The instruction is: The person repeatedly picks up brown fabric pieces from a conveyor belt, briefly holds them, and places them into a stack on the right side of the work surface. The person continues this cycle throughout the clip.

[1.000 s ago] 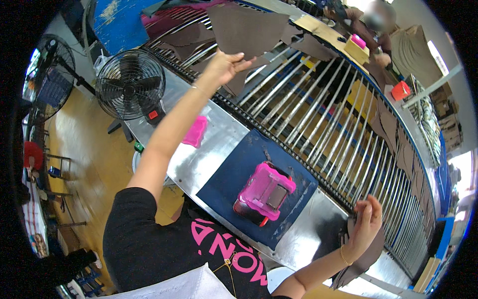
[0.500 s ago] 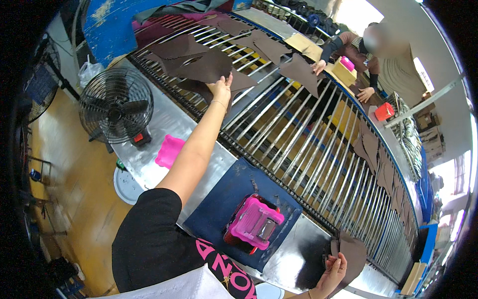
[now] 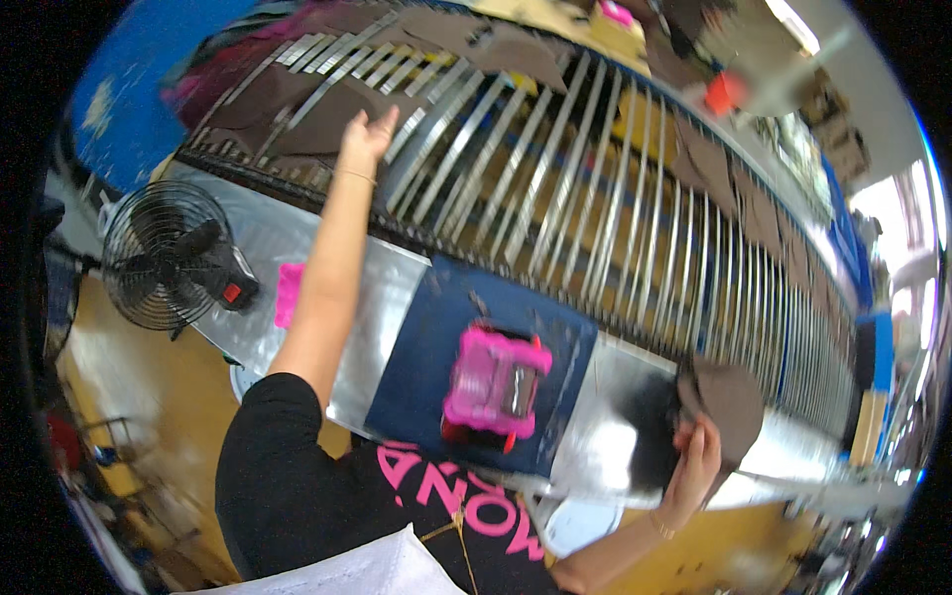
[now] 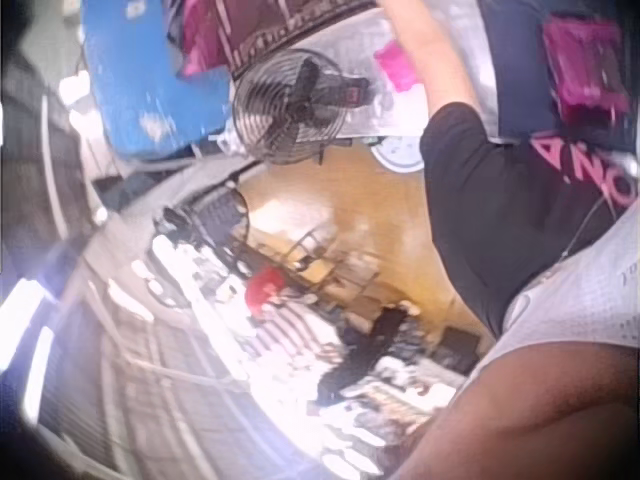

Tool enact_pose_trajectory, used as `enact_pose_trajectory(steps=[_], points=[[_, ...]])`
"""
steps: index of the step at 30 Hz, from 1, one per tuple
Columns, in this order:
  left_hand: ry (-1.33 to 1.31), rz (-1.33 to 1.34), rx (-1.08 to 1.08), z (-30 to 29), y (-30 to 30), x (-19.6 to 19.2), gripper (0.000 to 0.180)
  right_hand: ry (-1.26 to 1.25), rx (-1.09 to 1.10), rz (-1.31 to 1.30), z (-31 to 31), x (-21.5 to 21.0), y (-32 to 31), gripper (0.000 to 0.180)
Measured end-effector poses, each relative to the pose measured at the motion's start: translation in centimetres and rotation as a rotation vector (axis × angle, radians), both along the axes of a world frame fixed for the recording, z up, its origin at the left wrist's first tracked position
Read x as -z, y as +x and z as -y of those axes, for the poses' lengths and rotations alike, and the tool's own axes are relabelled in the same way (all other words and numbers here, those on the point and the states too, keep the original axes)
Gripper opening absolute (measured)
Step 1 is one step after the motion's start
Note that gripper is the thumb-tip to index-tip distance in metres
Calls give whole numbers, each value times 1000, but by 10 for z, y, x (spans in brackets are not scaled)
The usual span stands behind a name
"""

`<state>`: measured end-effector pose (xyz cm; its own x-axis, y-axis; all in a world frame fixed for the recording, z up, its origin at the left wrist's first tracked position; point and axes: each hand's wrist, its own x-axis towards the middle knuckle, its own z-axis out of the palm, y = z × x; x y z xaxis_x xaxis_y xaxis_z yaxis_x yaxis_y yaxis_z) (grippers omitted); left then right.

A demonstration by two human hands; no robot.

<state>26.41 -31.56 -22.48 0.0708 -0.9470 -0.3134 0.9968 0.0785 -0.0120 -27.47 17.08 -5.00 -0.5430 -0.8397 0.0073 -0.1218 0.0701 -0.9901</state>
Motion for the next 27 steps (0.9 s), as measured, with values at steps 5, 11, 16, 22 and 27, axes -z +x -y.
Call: enact_pose_trajectory(steps=[5,11,16,22,27], points=[[-400,963,520,-175,-101,-122,34,86,-91,-18,-3,25,40,22],[-970,1971,722,-314,-126,-135,43,-104,-325,-364,-12,60,132,36],[-935,1792,770,-351,-134,-122,102,-185,-309,-475,-7,70,165,44],[-902,1907,736,-370,-139,-119,108,-232,-286,-483,-3,75,174,38],[-799,1893,721,-373,-143,-120,96,-231,-250,-459,-2,78,177,35]])
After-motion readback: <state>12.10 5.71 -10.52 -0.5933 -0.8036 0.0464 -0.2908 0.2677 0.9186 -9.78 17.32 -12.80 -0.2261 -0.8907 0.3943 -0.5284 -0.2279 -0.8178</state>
